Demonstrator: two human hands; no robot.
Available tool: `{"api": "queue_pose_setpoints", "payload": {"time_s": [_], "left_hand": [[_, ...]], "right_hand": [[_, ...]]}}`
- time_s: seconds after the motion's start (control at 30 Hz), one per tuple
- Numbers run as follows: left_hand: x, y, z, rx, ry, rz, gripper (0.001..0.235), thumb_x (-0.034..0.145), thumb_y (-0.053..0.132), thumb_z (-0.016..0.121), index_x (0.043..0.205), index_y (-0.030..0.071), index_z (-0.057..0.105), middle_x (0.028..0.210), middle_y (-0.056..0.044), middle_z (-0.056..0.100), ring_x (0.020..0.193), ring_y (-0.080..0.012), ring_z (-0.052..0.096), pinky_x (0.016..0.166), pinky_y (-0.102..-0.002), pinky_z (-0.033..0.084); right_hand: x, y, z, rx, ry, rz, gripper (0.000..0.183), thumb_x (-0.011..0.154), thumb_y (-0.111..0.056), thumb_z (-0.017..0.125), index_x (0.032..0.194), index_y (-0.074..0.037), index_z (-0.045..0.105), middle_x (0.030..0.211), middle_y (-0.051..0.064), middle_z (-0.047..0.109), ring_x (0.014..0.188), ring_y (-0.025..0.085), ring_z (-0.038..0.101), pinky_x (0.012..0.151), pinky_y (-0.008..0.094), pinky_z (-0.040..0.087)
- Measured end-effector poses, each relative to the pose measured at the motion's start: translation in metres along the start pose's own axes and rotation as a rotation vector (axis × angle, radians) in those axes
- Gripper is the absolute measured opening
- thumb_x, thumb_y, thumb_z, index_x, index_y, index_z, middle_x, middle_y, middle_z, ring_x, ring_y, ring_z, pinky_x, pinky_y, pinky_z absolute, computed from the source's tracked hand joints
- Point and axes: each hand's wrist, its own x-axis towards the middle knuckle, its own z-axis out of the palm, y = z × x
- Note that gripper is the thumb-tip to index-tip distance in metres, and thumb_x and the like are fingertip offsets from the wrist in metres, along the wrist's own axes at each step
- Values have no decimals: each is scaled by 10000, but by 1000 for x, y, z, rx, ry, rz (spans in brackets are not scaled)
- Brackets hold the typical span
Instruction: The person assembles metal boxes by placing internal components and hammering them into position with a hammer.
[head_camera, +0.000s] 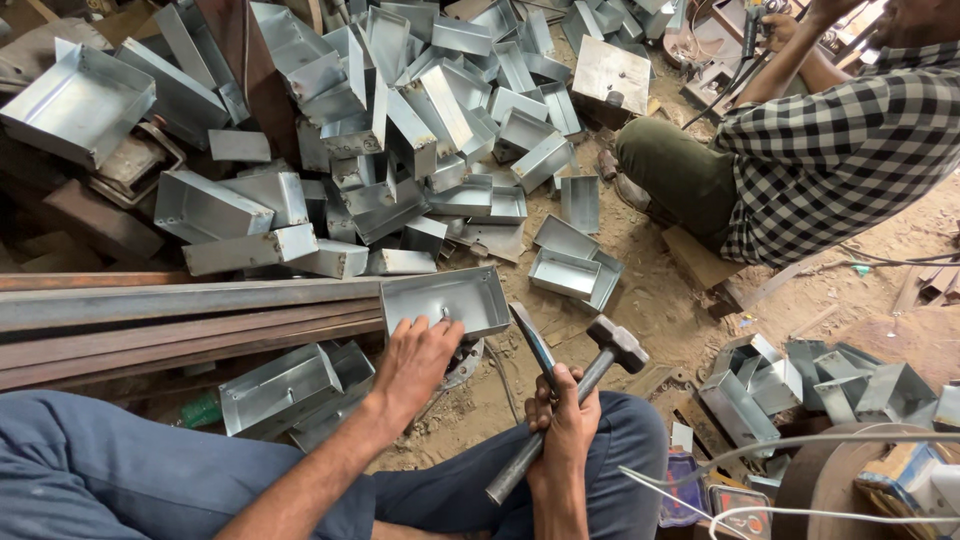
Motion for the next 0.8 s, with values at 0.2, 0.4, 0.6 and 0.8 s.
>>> {"api": "queue_pose_setpoints", "payload": {"time_s": [0.2,0.4,0.6,0.8], "left_hand": [[5,-13,-41,-32,-224,30,157,922,-29,652,1028,85,642,803,-58,709,806,-192,648,825,-398,518],[9,-2,-84,-275,-15,-8,636,823,355,806,1300,12,564,1150,-202,662,1044,-297,598,952,-445,480],[-1,30,-88,-163,351,376,563,782,123,775,1323,62,632,1385,-155,647,1209,-276,586,1020,-414,522],[-13,24,-70,-284,256,422,400,802,-3,754,1199,5,703,1165,-92,734,1054,-243,683,905,-363,612]], "right_hand": [[-1,1,2,-9,-29,-4,220,950,-128,654,1036,-128,452,707,46,513,432,43,419,384,194,380],[-3,1,4,-64,-44,15,283,912,-125,682,1048,-119,435,694,50,515,419,54,418,367,204,373],[-7,-1,9,-133,-85,74,356,860,-132,701,1110,-100,451,661,49,510,393,68,407,338,221,348],[-19,1,16,-320,-155,144,362,855,-183,735,1074,-80,466,624,32,488,382,86,407,337,233,338]]}}
